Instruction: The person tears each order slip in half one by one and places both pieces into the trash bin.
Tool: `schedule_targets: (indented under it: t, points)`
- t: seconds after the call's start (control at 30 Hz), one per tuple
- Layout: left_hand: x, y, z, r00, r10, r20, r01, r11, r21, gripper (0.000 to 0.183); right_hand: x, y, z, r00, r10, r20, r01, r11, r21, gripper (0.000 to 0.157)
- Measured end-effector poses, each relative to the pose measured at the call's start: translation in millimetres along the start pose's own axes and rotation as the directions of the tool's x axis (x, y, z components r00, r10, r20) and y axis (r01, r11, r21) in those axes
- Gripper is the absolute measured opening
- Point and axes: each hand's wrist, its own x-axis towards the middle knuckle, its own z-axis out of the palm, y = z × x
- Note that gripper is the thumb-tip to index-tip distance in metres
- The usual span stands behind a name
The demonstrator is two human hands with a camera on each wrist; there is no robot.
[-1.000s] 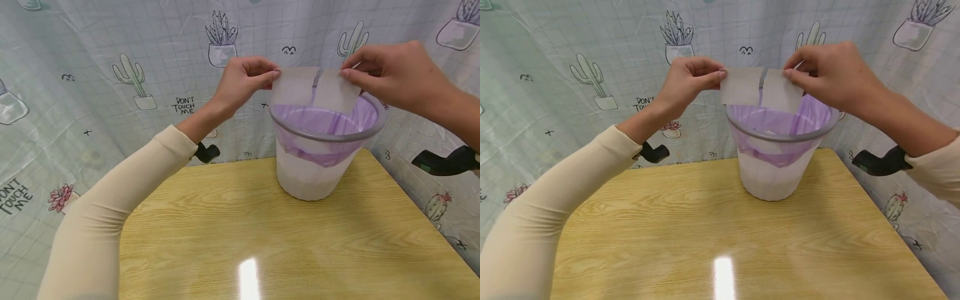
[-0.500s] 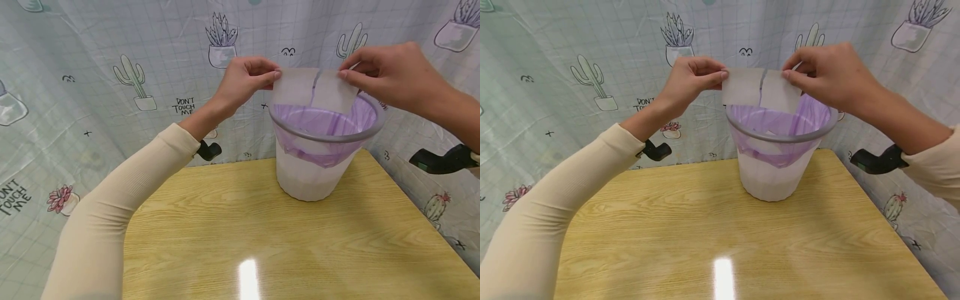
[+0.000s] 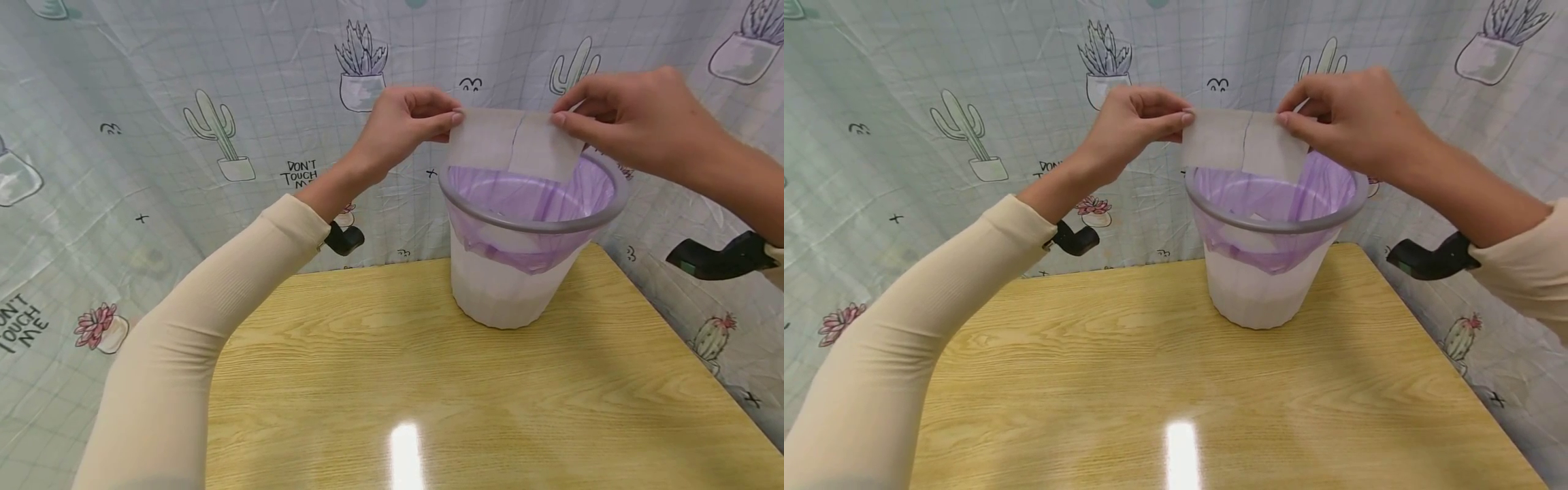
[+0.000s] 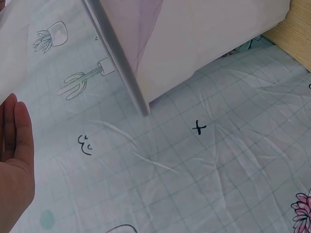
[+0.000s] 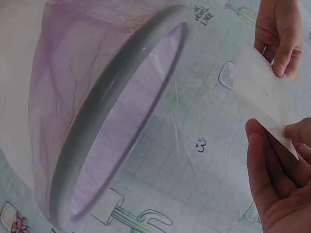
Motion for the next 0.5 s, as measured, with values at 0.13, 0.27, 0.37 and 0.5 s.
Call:
schedule_targets:
  t: [0.13, 0.27, 0.37, 0.5]
  points:
    - [2.8, 0.4, 0.3, 1.000, -0.017, 0.004, 0.017, 1.000, -0.006, 0.014, 1.1, 0.5, 1.1, 1.000, -0.013, -0.002, 0.013, 1.000, -0.009, 0.021]
    - [6.9, 0.9, 1.4, 0.999, -0.043, 0.003, 0.043, 0.999, -0.019, 0.014, 2.5, 2.5, 2.5, 1.000, -0.016, 0.002, 0.016, 1.000, -0.016, 0.021]
    - [10.4, 0.5, 1.8, 0.999, -0.039, 0.003, 0.039, 0.999, -0.008, 0.014, 4.2, 4.1, 2.5, 1.000, -0.006, 0.005, 0.006, 1.000, -0.015, 0.021]
    - [15.2, -0.1, 1.5, 1.000, -0.026, -0.001, 0.026, 1.000, 0.014, 0.014, 7.0, 6.4, 1.9, 1.000, -0.004, 0.006, 0.005, 1.000, -0.029, 0.021]
